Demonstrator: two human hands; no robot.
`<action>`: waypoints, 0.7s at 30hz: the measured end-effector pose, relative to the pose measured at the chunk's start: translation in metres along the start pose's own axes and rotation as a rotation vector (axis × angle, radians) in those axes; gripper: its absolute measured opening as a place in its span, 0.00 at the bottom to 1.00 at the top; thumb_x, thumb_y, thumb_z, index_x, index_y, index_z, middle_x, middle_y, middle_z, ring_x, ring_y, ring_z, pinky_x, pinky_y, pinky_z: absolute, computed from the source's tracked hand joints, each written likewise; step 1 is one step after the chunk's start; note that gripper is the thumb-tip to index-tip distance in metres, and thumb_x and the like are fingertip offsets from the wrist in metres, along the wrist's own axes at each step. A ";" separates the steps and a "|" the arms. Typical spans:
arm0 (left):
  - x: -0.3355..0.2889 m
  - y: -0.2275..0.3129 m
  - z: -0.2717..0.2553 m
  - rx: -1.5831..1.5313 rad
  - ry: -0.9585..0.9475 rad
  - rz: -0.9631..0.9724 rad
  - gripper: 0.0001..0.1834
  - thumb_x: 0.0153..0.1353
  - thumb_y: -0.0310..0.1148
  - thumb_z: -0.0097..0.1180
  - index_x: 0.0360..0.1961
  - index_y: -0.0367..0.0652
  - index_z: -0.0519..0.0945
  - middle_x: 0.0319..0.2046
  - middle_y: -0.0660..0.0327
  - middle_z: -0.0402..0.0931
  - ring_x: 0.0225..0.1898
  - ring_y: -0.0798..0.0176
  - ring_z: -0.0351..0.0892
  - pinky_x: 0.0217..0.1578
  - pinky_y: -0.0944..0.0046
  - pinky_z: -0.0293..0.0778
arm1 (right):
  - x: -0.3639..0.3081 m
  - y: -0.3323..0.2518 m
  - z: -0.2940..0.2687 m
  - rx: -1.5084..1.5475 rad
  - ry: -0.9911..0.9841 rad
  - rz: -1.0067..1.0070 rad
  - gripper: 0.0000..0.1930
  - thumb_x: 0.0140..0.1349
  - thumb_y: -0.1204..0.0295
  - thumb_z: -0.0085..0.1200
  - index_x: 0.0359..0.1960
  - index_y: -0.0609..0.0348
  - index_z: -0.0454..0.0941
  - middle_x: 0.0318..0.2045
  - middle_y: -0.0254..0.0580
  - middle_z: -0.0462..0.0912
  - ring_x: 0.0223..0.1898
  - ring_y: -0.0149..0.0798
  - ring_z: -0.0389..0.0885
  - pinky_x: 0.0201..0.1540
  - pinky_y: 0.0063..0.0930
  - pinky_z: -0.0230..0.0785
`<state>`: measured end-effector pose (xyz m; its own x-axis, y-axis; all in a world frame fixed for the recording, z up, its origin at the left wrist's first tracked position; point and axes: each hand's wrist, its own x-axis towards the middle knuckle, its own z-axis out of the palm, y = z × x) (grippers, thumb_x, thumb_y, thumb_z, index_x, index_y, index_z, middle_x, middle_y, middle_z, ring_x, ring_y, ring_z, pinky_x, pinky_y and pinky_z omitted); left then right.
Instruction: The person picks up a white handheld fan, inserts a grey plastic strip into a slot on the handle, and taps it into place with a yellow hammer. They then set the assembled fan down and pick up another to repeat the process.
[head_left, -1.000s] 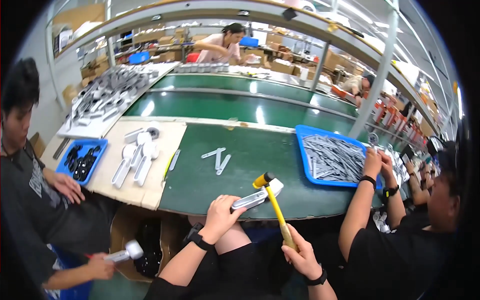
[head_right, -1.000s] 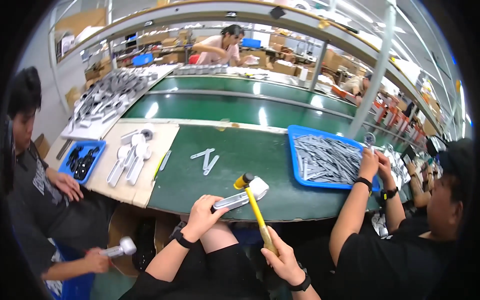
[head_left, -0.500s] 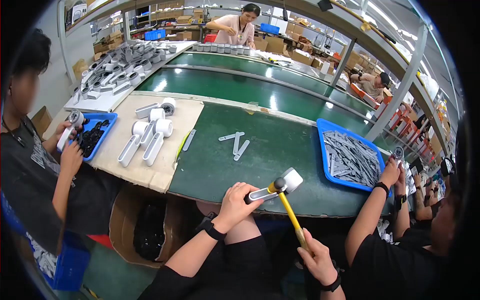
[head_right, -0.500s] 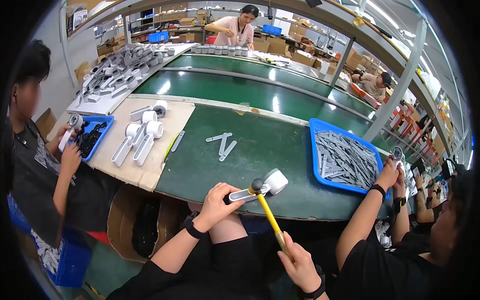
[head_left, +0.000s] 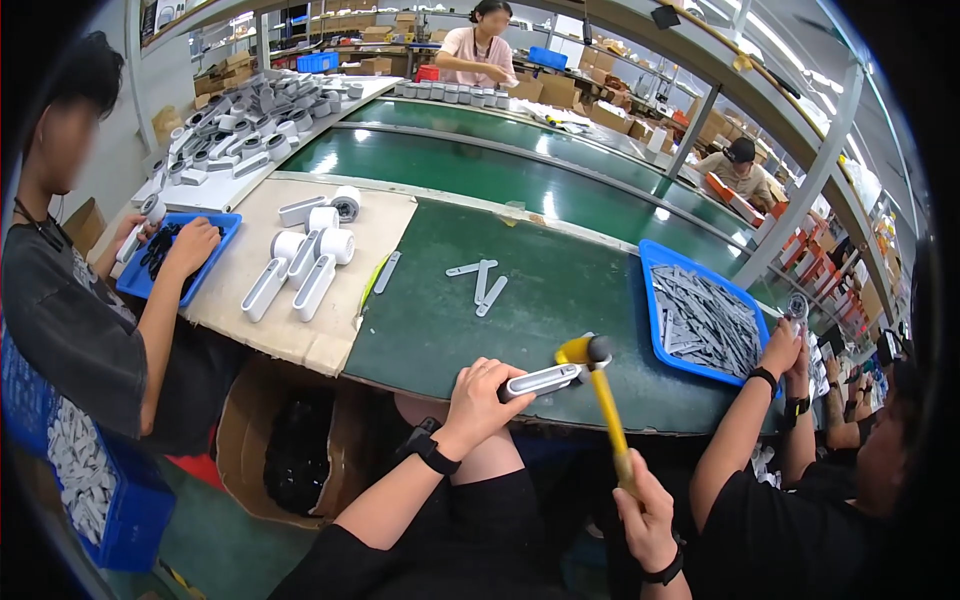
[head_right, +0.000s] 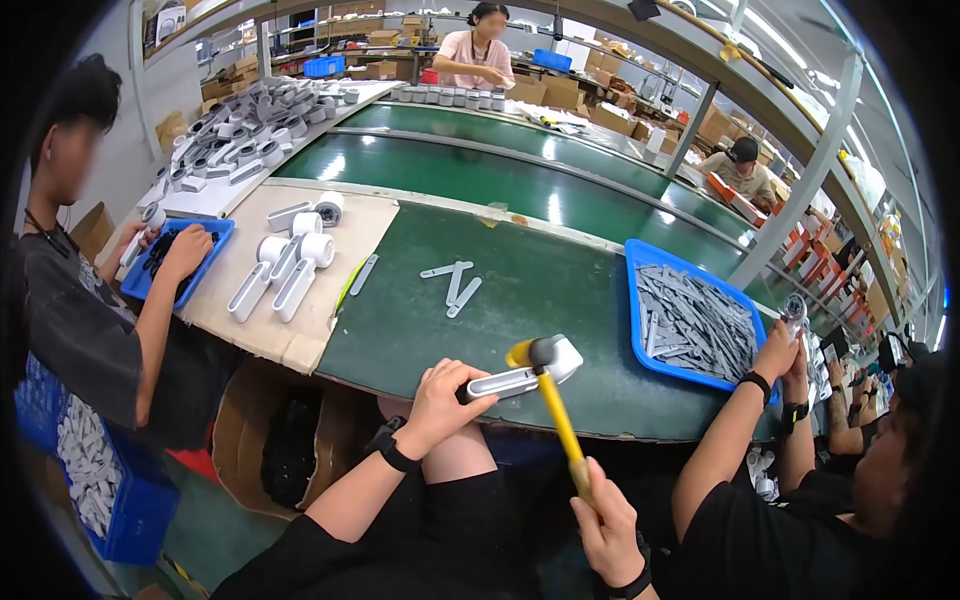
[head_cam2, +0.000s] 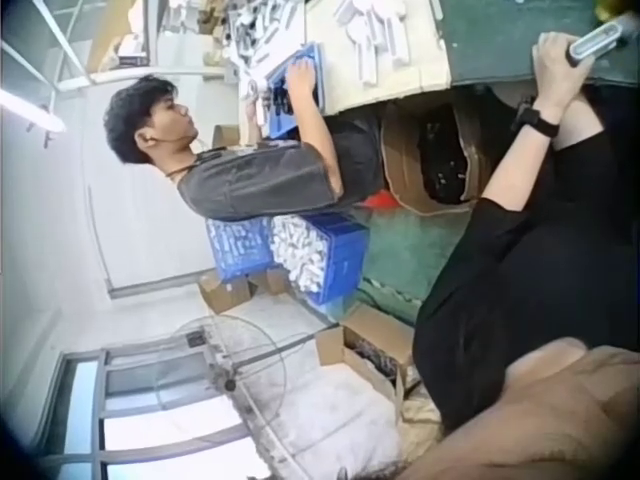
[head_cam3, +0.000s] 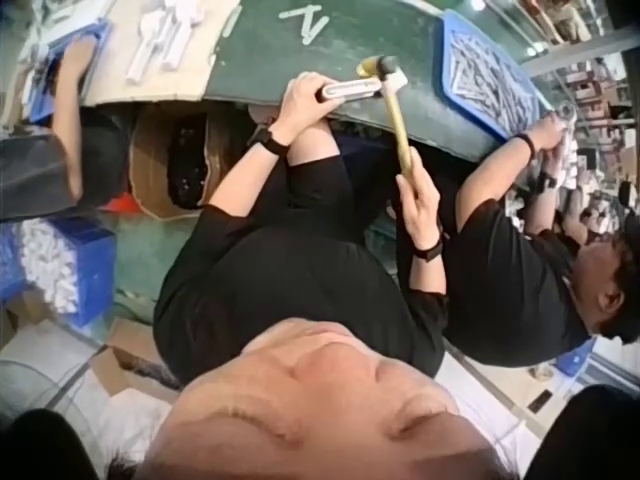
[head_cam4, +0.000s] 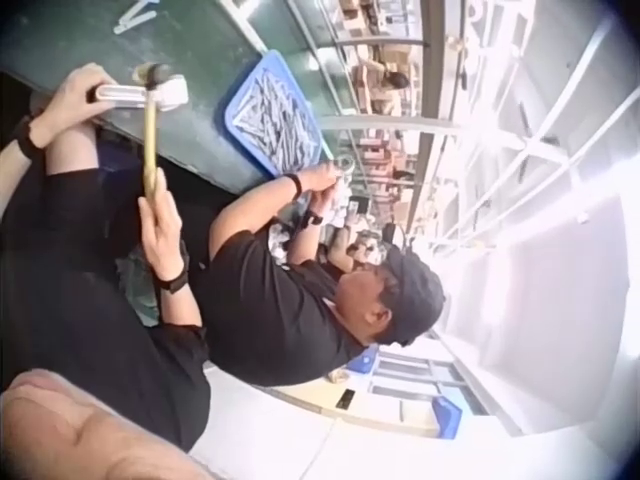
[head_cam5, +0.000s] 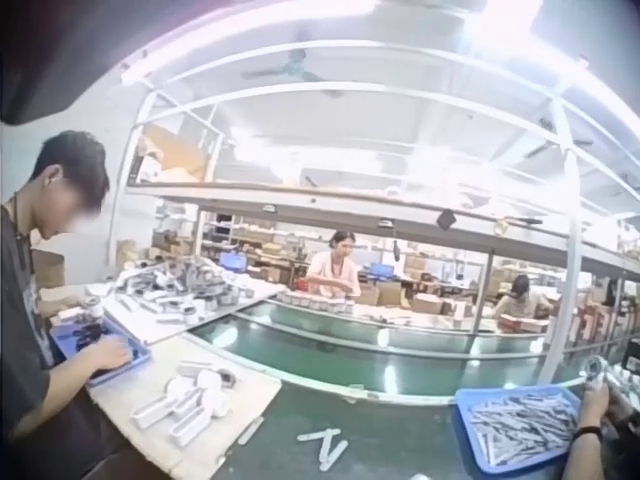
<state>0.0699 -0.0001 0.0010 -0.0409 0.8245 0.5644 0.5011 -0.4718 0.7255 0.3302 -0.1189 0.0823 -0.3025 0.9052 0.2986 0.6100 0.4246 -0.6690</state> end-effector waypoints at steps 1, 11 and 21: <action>0.000 0.001 -0.002 0.035 0.005 0.009 0.12 0.49 0.36 0.70 0.34 0.45 0.83 0.29 0.64 0.76 0.37 0.57 0.74 0.42 0.57 0.68 | 0.002 0.001 0.003 -0.010 -0.017 -0.058 0.28 0.59 0.83 0.56 0.64 0.63 0.68 0.27 0.46 0.71 0.28 0.41 0.73 0.34 0.28 0.67; 0.014 -0.010 0.004 0.074 -0.030 -0.036 0.15 0.47 0.39 0.71 0.36 0.47 0.84 0.29 0.64 0.77 0.38 0.57 0.74 0.43 0.56 0.68 | 0.021 -0.007 0.001 -0.053 -0.040 -0.046 0.28 0.59 0.85 0.55 0.64 0.65 0.68 0.29 0.45 0.74 0.28 0.40 0.73 0.35 0.28 0.67; 0.013 -0.019 0.009 0.112 -0.048 -0.077 0.14 0.45 0.41 0.71 0.30 0.46 0.83 0.26 0.64 0.75 0.37 0.56 0.73 0.40 0.57 0.67 | 0.027 -0.009 0.006 -0.119 -0.185 -0.019 0.29 0.58 0.83 0.57 0.64 0.60 0.70 0.27 0.48 0.72 0.26 0.45 0.75 0.31 0.31 0.68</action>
<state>0.0676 0.0219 -0.0091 -0.0432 0.8722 0.4872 0.5911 -0.3709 0.7163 0.3124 -0.0979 0.0927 -0.4372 0.8825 0.1734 0.6817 0.4509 -0.5762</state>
